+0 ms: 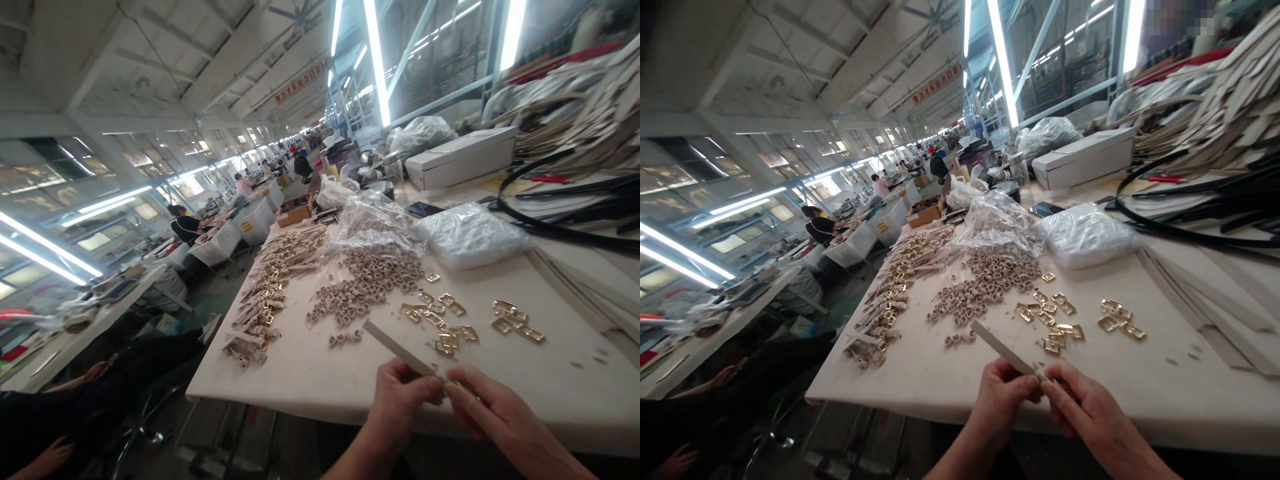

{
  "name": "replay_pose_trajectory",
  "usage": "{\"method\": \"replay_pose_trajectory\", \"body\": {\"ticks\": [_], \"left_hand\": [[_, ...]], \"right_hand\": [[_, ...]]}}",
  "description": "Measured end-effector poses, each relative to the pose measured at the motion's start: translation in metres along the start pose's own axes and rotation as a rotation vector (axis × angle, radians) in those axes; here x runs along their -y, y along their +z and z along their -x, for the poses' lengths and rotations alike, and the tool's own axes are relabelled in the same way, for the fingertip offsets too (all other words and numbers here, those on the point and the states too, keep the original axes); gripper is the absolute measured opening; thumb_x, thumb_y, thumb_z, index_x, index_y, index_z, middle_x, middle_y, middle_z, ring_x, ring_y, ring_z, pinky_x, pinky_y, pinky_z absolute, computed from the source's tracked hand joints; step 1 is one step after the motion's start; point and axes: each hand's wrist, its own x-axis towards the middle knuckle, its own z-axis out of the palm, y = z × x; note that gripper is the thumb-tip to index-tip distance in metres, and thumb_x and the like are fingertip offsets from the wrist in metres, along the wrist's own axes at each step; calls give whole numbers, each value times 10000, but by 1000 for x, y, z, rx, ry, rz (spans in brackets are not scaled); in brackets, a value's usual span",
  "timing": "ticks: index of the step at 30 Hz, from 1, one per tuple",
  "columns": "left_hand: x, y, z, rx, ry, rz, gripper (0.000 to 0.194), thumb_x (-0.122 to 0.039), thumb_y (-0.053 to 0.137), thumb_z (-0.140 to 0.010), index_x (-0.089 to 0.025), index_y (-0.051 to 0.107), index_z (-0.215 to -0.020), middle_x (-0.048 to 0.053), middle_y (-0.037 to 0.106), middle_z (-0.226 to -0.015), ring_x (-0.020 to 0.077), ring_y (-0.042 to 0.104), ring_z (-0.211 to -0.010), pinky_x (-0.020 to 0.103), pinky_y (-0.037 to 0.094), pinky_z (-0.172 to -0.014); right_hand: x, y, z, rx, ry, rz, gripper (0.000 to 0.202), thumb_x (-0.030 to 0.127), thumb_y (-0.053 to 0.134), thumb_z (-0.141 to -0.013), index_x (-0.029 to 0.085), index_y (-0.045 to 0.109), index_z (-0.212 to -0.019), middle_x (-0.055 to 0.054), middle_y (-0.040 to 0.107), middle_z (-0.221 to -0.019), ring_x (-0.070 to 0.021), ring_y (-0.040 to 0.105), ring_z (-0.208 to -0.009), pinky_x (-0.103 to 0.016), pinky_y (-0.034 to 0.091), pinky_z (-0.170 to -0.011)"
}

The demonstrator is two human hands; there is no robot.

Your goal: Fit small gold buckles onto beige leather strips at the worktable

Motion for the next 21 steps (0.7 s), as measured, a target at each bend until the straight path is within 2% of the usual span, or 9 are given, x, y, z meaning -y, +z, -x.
{"method": "replay_pose_trajectory", "body": {"ticks": [2, 5, 7, 9, 12, 14, 16, 18, 21], "left_hand": [[-1, -8, -1, -62, 28, 51, 291, -300, 886, -607, -96, 736, -751, 29, 658, -626, 89, 541, -540, 214, 426, -549], [-14, -32, -6, -209, 72, 191, 348, -319, 924, -554, -115, 694, -718, -1, 647, -618, 58, 527, -491, 173, 419, -491], [-33, -56, -17, -309, 121, 253, 342, -280, 928, -565, -127, 670, -729, -8, 664, -656, 53, 573, -520, 146, 456, -510], [-60, -80, -37, -401, 184, 280, 284, -185, 901, -611, -134, 650, -734, -9, 685, -687, 52, 617, -551, 130, 501, -558], [-117, -109, -81, -546, 308, 260, 172, -72, 765, -755, -132, 614, -697, -10, 681, -641, 52, 631, -535, 125, 522, -570], [-158, -119, -112, -574, 357, 255, 170, -62, 686, -828, -135, 601, -701, -19, 677, -629, 44, 644, -562, 121, 536, -629], [-190, -123, -136, -582, 376, 251, 179, -78, 624, -884, -136, 595, -717, -19, 676, -627, 44, 659, -598, 115, 533, -657], [-204, -123, -148, -582, 360, 247, 214, -106, 546, -941, -138, 585, -732, -30, 659, -599, 37, 640, -564, 103, 517, -617], [-191, -121, -148, -551, 302, 226, 229, -133, 487, -973, -148, 587, -768, -49, 657, -597, 31, 631, -544, 100, 514, -592]], "right_hand": [[-5, -6, -4, -71, -50, 29, 354, 568, 525, -897, 232, 621, -956, -19, 680, -685, -185, 647, -594, -265, 518, -528], [-14, -20, -7, -315, -86, 76, 367, 549, 586, -865, 249, 611, -1074, -50, 746, -848, -213, 702, -687, -297, 565, -607], [-20, -28, -7, -452, -73, 83, 319, 535, 549, -893, 260, 608, -1043, -39, 743, -813, -204, 694, -637, -314, 578, -632], [-26, -31, -7, -512, -73, 95, 275, 512, 530, -910, 265, 610, -1002, -21, 732, -767, -191, 684, -598, -313, 579, -640], [-31, -29, -7, -481, -115, 125, 231, 467, 539, -912, 261, 620, -975, -9, 727, -747, -179, 685, -585, -293, 566, -626], [-31, -27, -9, -455, -139, 160, 211, 440, 543, -912, 254, 627, -962, -1, 725, -726, -172, 681, -566, -285, 553, -614], [-27, -26, -10, -442, -142, 203, 191, 411, 545, -912, 245, 633, -944, 5, 722, -712, -167, 681, -562, -280, 541, -618], [-22, -25, -10, -437, -136, 211, 178, 382, 534, -923, 234, 633, -927, 5, 718, -714, -159, 678, -579, -273, 530, -630], [-14, -23, -9, -416, -144, 155, 170, 346, 510, -933, 221, 622, -907, 8, 700, -699, -137, 654, -566, -251, 508, -607]]}}
